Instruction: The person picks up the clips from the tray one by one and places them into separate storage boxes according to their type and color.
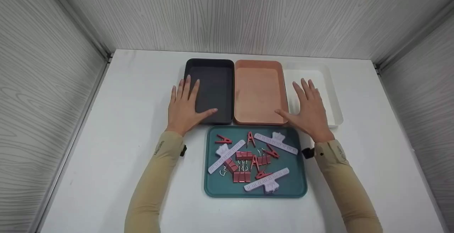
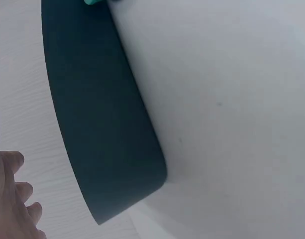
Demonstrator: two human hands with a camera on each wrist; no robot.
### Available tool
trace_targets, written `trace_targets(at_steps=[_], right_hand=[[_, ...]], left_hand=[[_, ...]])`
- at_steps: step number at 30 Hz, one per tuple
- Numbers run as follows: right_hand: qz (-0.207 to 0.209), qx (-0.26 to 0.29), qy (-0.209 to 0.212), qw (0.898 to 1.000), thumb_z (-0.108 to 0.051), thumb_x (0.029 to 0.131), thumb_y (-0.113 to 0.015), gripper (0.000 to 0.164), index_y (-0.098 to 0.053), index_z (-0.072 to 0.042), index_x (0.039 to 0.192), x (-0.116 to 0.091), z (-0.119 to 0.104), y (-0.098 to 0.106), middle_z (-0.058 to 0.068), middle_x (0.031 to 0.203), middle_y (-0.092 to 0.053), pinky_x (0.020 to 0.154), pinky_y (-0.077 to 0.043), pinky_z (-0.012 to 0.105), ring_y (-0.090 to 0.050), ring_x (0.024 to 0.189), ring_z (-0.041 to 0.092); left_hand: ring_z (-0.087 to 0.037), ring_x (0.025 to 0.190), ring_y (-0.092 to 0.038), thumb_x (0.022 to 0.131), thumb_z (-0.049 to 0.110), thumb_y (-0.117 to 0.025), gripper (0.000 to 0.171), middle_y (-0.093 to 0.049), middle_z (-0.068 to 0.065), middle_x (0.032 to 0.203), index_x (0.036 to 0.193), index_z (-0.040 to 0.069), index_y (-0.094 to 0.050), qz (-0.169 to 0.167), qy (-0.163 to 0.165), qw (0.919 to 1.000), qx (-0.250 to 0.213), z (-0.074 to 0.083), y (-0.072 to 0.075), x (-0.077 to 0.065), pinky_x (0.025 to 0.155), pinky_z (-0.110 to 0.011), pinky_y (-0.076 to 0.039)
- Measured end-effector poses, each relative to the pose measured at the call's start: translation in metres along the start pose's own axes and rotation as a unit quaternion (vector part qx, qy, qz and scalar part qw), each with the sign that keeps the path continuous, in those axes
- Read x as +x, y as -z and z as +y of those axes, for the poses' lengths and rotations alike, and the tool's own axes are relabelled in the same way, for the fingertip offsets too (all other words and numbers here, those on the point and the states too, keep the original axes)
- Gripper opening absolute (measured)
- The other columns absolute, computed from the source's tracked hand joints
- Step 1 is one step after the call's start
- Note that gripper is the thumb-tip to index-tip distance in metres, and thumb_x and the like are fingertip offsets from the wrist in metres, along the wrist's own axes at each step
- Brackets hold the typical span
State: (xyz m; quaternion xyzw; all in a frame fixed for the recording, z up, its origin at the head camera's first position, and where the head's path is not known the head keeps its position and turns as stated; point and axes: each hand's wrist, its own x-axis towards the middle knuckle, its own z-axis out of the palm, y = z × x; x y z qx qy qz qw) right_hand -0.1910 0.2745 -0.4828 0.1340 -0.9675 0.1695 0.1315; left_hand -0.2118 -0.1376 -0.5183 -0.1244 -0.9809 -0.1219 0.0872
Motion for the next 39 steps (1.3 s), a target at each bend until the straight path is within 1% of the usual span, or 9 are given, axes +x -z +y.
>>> trace_targets(at_steps=[2,4,9,13,18,22,26,32,39], right_hand=[[0.003,0.014,0.0,1.0,-0.069,0.083,-0.07,0.103,-0.036,-0.008,0.159,-0.001,-0.003,0.002,0.019,0.164,-0.027,0.124,-0.005,0.049,-0.011,0.154,0.034],[0.003,0.027,-0.001,1.0,-0.063,0.086,-0.072,0.097,-0.038,-0.006,0.158,-0.003,-0.006,0.004,0.019,0.162,-0.031,0.123,-0.01,0.05,-0.015,0.153,0.034],[0.007,0.053,0.0,0.999,-0.048,0.091,-0.076,0.084,-0.043,-0.003,0.154,-0.008,-0.012,0.009,0.02,0.157,-0.039,0.12,-0.023,0.053,-0.024,0.151,0.034],[0.009,0.064,0.005,0.998,-0.039,0.091,-0.078,0.076,-0.049,-0.001,0.149,-0.016,-0.017,0.012,0.021,0.153,-0.045,0.117,-0.03,0.055,-0.033,0.147,0.036],[0.005,0.078,0.01,0.997,-0.033,0.09,-0.08,0.066,-0.058,0.0,0.142,-0.028,-0.024,0.013,0.022,0.144,-0.055,0.111,-0.039,0.056,-0.048,0.136,0.038],[0.013,0.084,0.028,0.996,-0.032,0.089,-0.082,0.06,-0.063,0.0,0.137,-0.037,-0.028,0.014,0.021,0.136,-0.061,0.106,-0.045,0.054,-0.057,0.127,0.038],[0.007,0.09,0.033,0.995,-0.033,0.088,-0.083,0.059,-0.065,-0.001,0.135,-0.045,-0.033,0.016,0.018,0.133,-0.065,0.104,-0.048,0.053,-0.06,0.123,0.037],[-0.034,0.103,0.01,0.994,-0.032,0.088,-0.083,0.06,-0.064,-0.005,0.138,-0.057,-0.04,0.018,0.015,0.133,-0.065,0.104,-0.048,0.053,-0.061,0.123,0.035],[-0.069,0.112,0.005,0.991,-0.031,0.089,-0.082,0.058,-0.065,-0.002,0.135,-0.066,-0.044,0.017,0.016,0.13,-0.067,0.099,-0.051,0.053,-0.064,0.119,0.036]], left_hand=[[-0.03,0.155,0.001,0.08,0.093,-0.04,0.12,-0.002,-0.014,0.17,0.165,0.013,-0.015,0.003,0.001,1.0,-0.007,-0.003,-0.001,-0.003,0.122,-0.043,0.01],[-0.031,0.155,-0.002,0.08,0.092,-0.041,0.12,-0.003,-0.015,0.169,0.164,0.01,-0.016,0.005,0.004,0.9999,-0.011,-0.006,-0.003,-0.006,0.123,-0.043,0.008],[-0.033,0.155,-0.004,0.081,0.091,-0.042,0.122,-0.001,-0.015,0.169,0.164,0.006,-0.013,-0.008,0.017,0.9997,-0.017,-0.012,-0.005,-0.013,0.123,-0.041,0.008],[-0.032,0.155,-0.003,0.082,0.09,-0.044,0.121,-0.002,-0.015,0.169,0.164,0.006,-0.012,-0.017,0.023,0.9994,-0.019,-0.017,-0.007,-0.018,0.122,-0.039,0.01],[-0.029,0.155,0.001,0.083,0.089,-0.045,0.121,-0.003,-0.016,0.169,0.163,0.005,-0.011,-0.031,0.029,0.9988,-0.023,-0.021,-0.007,-0.023,0.122,-0.038,0.011],[-0.028,0.155,0.001,0.083,0.087,-0.047,0.123,-0.003,-0.016,0.169,0.163,0.002,-0.009,-0.039,0.03,0.9982,-0.035,-0.023,-0.008,-0.025,0.122,-0.038,0.009],[-0.027,0.155,0.002,0.083,0.086,-0.049,0.124,-0.003,-0.016,0.169,0.162,0.0,-0.006,-0.051,0.033,0.997,-0.047,-0.025,-0.009,-0.025,0.123,-0.038,0.008],[-0.027,0.155,0.003,0.083,0.087,-0.048,0.125,-0.002,-0.016,0.169,0.161,-0.001,-0.004,-0.075,0.038,0.9953,-0.049,-0.028,-0.014,-0.026,0.122,-0.037,0.008],[-0.028,0.155,0.002,0.082,0.089,-0.046,0.128,-0.002,-0.017,0.169,0.161,-0.002,-0.005,-0.076,0.038,0.9952,-0.047,-0.029,-0.018,-0.025,0.122,-0.037,0.008]])
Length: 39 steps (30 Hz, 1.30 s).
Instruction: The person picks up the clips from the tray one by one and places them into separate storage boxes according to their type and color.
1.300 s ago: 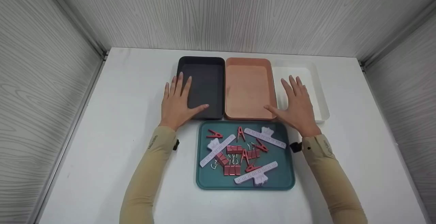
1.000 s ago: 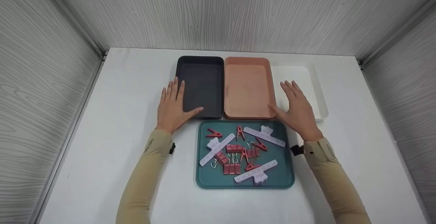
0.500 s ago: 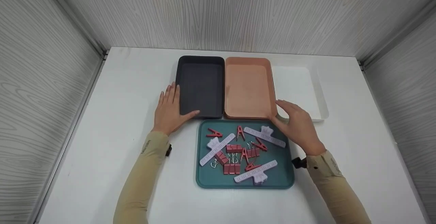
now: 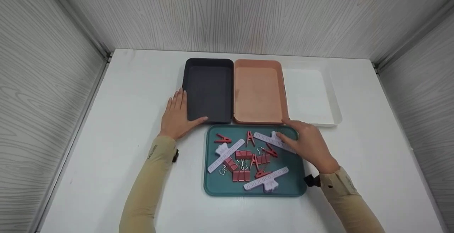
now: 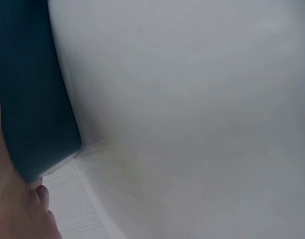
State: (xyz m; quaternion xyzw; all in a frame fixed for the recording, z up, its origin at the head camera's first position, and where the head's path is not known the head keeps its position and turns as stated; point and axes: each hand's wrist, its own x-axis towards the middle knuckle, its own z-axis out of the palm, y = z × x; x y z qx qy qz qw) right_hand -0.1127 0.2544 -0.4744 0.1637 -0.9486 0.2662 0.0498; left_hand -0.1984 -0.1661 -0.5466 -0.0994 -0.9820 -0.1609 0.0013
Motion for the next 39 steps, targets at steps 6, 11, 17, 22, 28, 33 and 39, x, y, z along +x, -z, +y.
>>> trace_targets(at_steps=[6,11,17,22,28,33,39], right_hand=[[-0.018,-0.01,0.005,1.0,-0.033,0.089,-0.082,0.053,-0.07,-0.003,0.13,-0.005,-0.001,-0.007,0.019,0.128,-0.067,0.094,-0.055,0.053,-0.066,0.113,0.037],[-0.047,-0.007,-0.006,0.999,-0.029,0.088,-0.083,0.044,-0.074,-0.002,0.123,-0.011,-0.001,-0.015,0.014,0.113,-0.074,0.084,-0.059,0.05,-0.072,0.099,0.033],[-0.082,-0.004,-0.023,0.996,-0.024,0.088,-0.083,0.039,-0.075,-0.004,0.121,-0.017,-0.001,-0.022,0.012,0.114,-0.074,0.088,-0.058,0.049,-0.071,0.099,0.029],[-0.101,0.002,-0.026,0.995,-0.027,0.087,-0.084,0.036,-0.078,-0.006,0.116,-0.02,0.0,-0.029,0.008,0.111,-0.075,0.088,-0.058,0.045,-0.071,0.097,0.024],[-0.121,0.011,-0.037,0.992,-0.025,0.087,-0.084,0.034,-0.078,-0.009,0.116,-0.023,0.0,-0.033,0.003,0.103,-0.076,0.083,-0.06,0.038,-0.067,0.084,0.015],[-0.139,0.013,-0.044,0.989,-0.025,0.087,-0.084,0.032,-0.079,-0.01,0.116,-0.025,0.001,-0.036,-0.001,0.099,-0.075,0.079,-0.06,0.033,-0.064,0.079,0.01],[-0.144,0.007,-0.037,0.989,-0.022,0.087,-0.084,0.03,-0.079,-0.01,0.114,-0.025,-0.001,-0.038,0.0,0.099,-0.075,0.079,-0.06,0.032,-0.063,0.078,0.01]], left_hand=[[-0.027,0.155,0.004,0.078,0.091,-0.048,0.132,0.001,-0.017,0.169,0.161,-0.002,-0.002,-0.013,0.007,0.9999,0.0,0.001,0.0,0.0,0.122,-0.036,0.009],[-0.027,0.155,0.004,0.076,0.091,-0.052,0.135,0.002,-0.017,0.169,0.161,-0.001,-0.001,-0.016,0.01,0.9998,-0.008,0.001,0.0,-0.002,0.122,-0.036,0.009],[-0.027,0.155,0.003,0.077,0.09,-0.052,0.134,0.0,-0.018,0.169,0.161,-0.002,-0.001,-0.015,0.006,0.9999,-0.005,0.001,-0.001,-0.002,0.122,-0.036,0.008],[-0.027,0.155,0.005,0.077,0.093,-0.047,0.135,0.001,-0.017,0.169,0.161,-0.001,-0.001,-0.016,0.005,0.9998,0.005,0.001,-0.001,0.0,0.123,-0.037,0.008],[-0.027,0.155,0.005,0.076,0.093,-0.047,0.135,0.002,-0.017,0.169,0.161,-0.001,-0.001,-0.02,0.007,0.9997,0.013,0.002,0.001,0.0,0.123,-0.037,0.007],[-0.027,0.155,0.005,0.076,0.094,-0.046,0.135,0.002,-0.016,0.169,0.161,-0.001,-0.001,-0.024,0.009,0.9995,0.015,0.003,0.002,0.0,0.123,-0.038,0.007],[-0.026,0.154,0.005,0.076,0.094,-0.045,0.135,0.003,-0.016,0.169,0.161,-0.001,0.0,-0.026,0.011,0.9994,0.021,0.002,0.002,0.0,0.122,-0.037,0.007]])
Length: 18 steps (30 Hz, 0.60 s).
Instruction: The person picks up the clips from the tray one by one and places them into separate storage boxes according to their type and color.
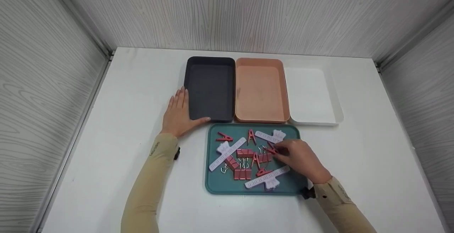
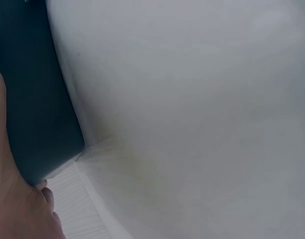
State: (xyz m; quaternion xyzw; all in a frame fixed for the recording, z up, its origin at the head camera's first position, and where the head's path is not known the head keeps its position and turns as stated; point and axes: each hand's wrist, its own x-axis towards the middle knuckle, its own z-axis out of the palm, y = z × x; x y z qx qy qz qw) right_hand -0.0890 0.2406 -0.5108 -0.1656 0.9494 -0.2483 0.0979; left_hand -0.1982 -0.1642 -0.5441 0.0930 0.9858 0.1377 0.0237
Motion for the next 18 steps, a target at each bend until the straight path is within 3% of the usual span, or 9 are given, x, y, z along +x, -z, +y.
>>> trace_targets(at_steps=[18], right_hand=[[0.017,0.01,-0.016,1.0,-0.017,0.088,-0.083,0.02,-0.08,-0.01,0.107,0.0021,-0.0022,-0.0043,-0.002,0.091,-0.069,0.072,-0.058,0.028,-0.06,0.077,0.013]], left_hand=[[-0.027,0.155,0.004,0.077,0.093,-0.045,0.134,0.0,-0.018,0.168,0.16,-0.003,-0.001,0.01,-0.011,0.9999,0.001,-0.0016,-0.0013,-0.0003,0.123,-0.037,0.006]])
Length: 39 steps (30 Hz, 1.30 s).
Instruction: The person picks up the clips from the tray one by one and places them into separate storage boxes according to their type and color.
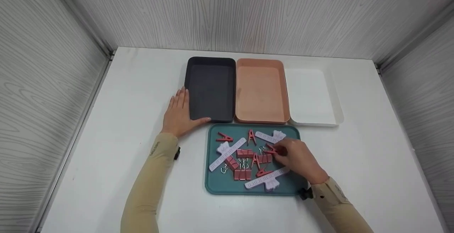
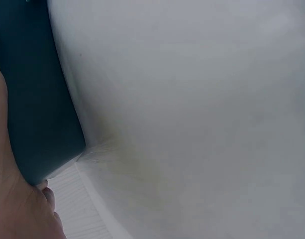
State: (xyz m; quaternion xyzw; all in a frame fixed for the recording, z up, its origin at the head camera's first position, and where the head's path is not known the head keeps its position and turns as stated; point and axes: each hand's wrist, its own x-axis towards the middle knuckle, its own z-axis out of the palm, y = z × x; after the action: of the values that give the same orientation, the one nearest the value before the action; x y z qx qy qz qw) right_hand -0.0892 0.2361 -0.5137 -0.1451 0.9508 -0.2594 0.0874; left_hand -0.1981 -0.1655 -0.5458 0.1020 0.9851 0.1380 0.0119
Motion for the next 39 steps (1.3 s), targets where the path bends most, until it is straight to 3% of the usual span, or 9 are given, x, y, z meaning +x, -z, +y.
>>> trace_targets(at_steps=[8,18,27,32,39], right_hand=[[0.037,0.022,0.03,0.999,-0.013,0.084,-0.084,0.019,-0.08,-0.01,0.103,0.001,0.002,0.004,-0.001,0.095,-0.069,0.074,-0.06,0.031,-0.062,0.081,0.011],[0.076,0.062,0.057,0.994,-0.006,0.081,-0.086,0.018,-0.081,-0.011,0.098,0.006,0.001,0.008,-0.002,0.094,-0.069,0.078,-0.062,0.035,-0.067,0.083,0.012],[0.097,0.083,0.058,0.99,-0.003,0.082,-0.084,0.02,-0.082,-0.008,0.101,0.013,-0.002,0.015,0.001,0.094,-0.072,0.079,-0.061,0.041,-0.07,0.085,0.018],[0.102,0.082,0.065,0.989,-0.004,0.082,-0.085,0.021,-0.082,-0.008,0.103,0.02,-0.007,0.019,0.0,0.092,-0.071,0.077,-0.061,0.044,-0.067,0.084,0.021],[0.111,0.066,0.079,0.989,-0.011,0.085,-0.085,0.018,-0.082,-0.011,0.102,0.032,-0.015,0.023,0.0,0.093,-0.071,0.078,-0.061,0.038,-0.067,0.085,0.019]], left_hand=[[-0.029,0.155,0.002,0.077,0.093,-0.046,0.135,-0.002,-0.019,0.168,0.16,-0.004,-0.003,0.008,-0.004,1.0,0.0,0.0,-0.001,-0.001,0.123,-0.037,0.007],[-0.028,0.155,0.004,0.078,0.091,-0.049,0.134,0.001,-0.018,0.168,0.16,-0.003,-0.001,-0.009,0.005,0.9999,-0.008,0.003,0.005,0.0,0.122,-0.037,0.007],[-0.028,0.155,0.004,0.078,0.09,-0.05,0.134,0.001,-0.018,0.168,0.16,-0.003,0.0,-0.012,0.006,0.9999,-0.007,0.003,0.004,-0.001,0.122,-0.036,0.008],[-0.028,0.155,0.004,0.078,0.09,-0.05,0.134,0.001,-0.019,0.168,0.16,-0.004,-0.001,-0.01,0.003,0.9999,-0.006,0.003,0.003,0.0,0.122,-0.036,0.008],[-0.028,0.155,0.004,0.078,0.09,-0.052,0.134,0.001,-0.018,0.168,0.16,-0.003,0.0,-0.011,0.004,0.9999,-0.006,0.002,0.004,0.0,0.122,-0.036,0.008]])
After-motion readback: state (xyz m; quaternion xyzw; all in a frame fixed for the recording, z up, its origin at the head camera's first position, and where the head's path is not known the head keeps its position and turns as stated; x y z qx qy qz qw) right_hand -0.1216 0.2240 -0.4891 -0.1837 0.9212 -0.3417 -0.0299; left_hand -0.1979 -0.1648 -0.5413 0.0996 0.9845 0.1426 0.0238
